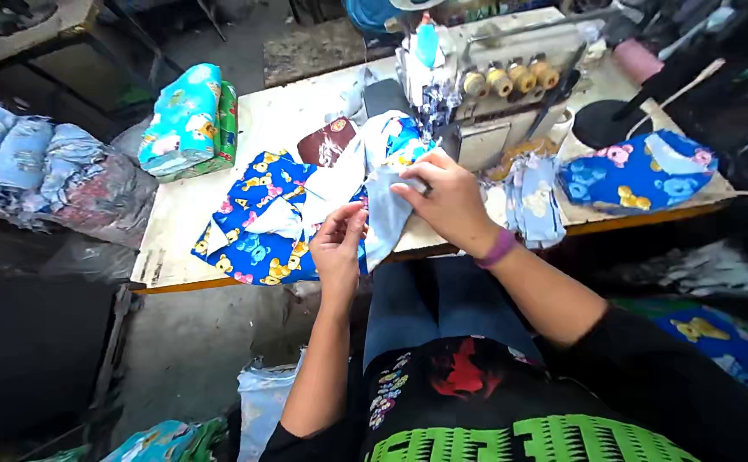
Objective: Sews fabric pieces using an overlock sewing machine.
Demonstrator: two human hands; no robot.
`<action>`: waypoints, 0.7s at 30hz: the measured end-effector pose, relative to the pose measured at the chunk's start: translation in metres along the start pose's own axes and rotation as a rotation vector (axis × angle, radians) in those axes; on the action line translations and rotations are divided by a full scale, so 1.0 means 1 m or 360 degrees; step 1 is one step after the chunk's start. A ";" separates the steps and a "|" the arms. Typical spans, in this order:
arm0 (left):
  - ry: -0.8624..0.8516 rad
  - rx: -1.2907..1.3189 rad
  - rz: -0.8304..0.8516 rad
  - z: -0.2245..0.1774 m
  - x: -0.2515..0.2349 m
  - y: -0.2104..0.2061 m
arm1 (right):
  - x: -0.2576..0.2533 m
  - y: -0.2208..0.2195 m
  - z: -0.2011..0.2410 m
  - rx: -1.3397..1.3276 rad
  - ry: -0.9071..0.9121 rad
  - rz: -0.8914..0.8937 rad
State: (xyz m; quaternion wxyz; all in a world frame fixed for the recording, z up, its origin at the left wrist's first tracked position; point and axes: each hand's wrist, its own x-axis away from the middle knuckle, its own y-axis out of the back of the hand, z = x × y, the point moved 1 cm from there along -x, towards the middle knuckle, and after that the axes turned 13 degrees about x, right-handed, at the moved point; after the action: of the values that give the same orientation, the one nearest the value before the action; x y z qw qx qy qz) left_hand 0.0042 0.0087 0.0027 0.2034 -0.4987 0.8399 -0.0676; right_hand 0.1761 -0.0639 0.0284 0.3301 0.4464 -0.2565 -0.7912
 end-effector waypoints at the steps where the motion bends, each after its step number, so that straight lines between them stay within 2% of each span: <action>1: -0.0011 -0.0024 0.0019 0.001 -0.002 -0.001 | -0.011 -0.016 -0.003 0.0177 0.0022 0.0030; 2: -0.0012 -0.0031 0.0038 0.004 -0.004 -0.002 | -0.018 -0.027 -0.007 0.0290 0.0034 0.0050; 4: 0.0062 -0.0011 0.0062 0.009 -0.006 -0.006 | -0.019 -0.030 -0.012 0.0237 -0.0022 0.0052; 6: 0.0215 0.0086 0.0111 0.015 -0.012 -0.016 | -0.012 -0.009 -0.014 -0.0176 -0.0291 0.0067; 9: 0.0597 0.0374 0.0225 0.028 -0.017 -0.043 | 0.007 0.019 -0.021 -0.1113 -0.0841 0.0262; 11: 0.0700 0.0456 0.0224 0.034 -0.021 -0.061 | 0.015 0.025 -0.029 -0.1424 -0.0979 0.0323; 13: 0.0546 0.0250 0.0227 0.036 -0.025 -0.068 | 0.020 0.027 -0.036 -0.1503 -0.1015 0.0276; 16: 0.0108 -0.0266 0.0205 0.038 -0.026 -0.048 | 0.021 0.029 -0.045 -0.1515 -0.0982 0.0160; 19: 0.0017 -0.0574 -0.0012 0.033 -0.018 -0.029 | 0.019 0.027 -0.049 -0.1824 -0.1009 0.0281; 21: 0.0071 -0.0433 -0.0049 0.024 -0.011 -0.032 | 0.021 0.021 -0.044 -0.2015 -0.1055 0.0383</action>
State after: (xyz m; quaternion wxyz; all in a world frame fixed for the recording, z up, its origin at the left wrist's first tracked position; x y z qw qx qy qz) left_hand 0.0448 0.0045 -0.0058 0.1140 -0.5329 0.8378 0.0327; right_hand 0.2129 -0.0982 0.0116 0.5151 -0.1250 0.1169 -0.8398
